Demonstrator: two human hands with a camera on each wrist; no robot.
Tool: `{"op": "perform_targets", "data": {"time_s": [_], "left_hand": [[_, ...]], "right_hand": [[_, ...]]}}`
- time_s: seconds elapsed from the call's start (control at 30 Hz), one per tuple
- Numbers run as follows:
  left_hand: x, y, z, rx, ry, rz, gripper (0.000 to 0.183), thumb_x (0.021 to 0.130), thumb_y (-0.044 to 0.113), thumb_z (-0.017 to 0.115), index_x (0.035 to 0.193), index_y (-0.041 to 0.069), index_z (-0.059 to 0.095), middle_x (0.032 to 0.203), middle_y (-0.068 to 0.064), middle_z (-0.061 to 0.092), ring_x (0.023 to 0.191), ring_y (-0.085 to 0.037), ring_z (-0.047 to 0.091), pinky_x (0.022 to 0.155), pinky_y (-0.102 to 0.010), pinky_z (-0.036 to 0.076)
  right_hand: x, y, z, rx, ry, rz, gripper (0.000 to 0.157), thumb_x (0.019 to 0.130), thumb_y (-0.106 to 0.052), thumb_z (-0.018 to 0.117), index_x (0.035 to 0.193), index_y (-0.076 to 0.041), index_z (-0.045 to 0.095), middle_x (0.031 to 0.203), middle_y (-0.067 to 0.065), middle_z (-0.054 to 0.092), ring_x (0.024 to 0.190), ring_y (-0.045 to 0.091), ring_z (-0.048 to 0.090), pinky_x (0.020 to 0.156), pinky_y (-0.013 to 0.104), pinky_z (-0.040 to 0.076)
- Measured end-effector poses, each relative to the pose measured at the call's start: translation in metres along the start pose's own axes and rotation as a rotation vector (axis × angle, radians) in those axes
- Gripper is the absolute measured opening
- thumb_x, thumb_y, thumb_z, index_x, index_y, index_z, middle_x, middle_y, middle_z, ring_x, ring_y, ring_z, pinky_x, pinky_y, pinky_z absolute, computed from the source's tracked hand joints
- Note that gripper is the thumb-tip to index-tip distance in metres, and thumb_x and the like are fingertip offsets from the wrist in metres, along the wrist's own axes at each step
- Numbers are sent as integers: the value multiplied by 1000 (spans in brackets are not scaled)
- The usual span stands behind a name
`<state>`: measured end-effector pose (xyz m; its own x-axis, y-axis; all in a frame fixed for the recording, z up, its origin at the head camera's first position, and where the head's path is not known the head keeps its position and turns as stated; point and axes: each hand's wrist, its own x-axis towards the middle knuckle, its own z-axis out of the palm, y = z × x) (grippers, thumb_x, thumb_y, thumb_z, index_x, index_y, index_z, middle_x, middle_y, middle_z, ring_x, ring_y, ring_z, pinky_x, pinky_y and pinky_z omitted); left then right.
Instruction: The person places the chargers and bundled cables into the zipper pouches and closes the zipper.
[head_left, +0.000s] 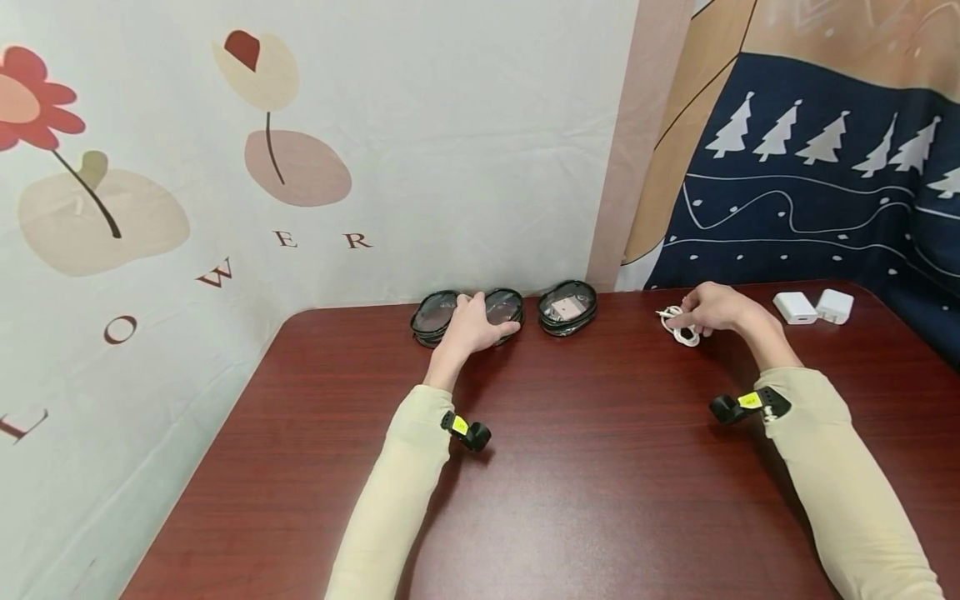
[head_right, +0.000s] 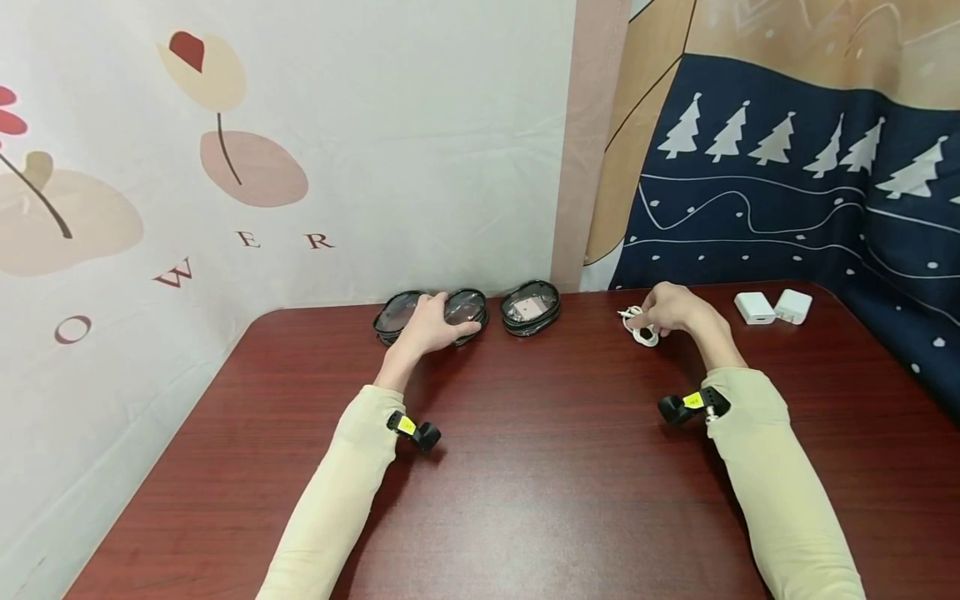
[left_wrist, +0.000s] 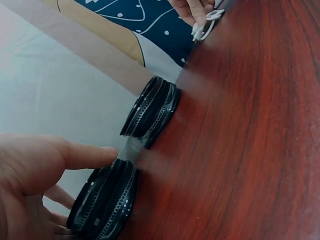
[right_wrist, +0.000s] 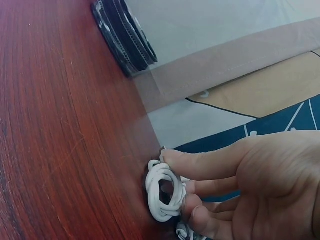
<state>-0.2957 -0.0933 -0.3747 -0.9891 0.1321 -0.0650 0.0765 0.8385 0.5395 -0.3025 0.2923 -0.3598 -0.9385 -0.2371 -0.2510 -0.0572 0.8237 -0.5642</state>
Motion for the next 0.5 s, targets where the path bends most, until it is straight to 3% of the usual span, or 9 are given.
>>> {"op": "perform_targets", "data": {"time_s": [0.27,0.5], "left_hand": [[3,-3,4,18,-25,2,95,95,46,68,156,-8,19,159,-28,26,148,-37,28,116,-45,30],[2,-3,5,-19,48,12,87,89,49,73,148,-8,40,147,-26,46,135,-39,46,107,-48,42]], "right_hand": [[0,3,0,46,-46,-42,25,98,-13,65,88,10,63,64,1,54,59,13,54,57,26,49],[1,4,1,72,-70,-51,25,99,-12,64,83,7,64,62,-1,52,59,12,51,55,24,47]]}}
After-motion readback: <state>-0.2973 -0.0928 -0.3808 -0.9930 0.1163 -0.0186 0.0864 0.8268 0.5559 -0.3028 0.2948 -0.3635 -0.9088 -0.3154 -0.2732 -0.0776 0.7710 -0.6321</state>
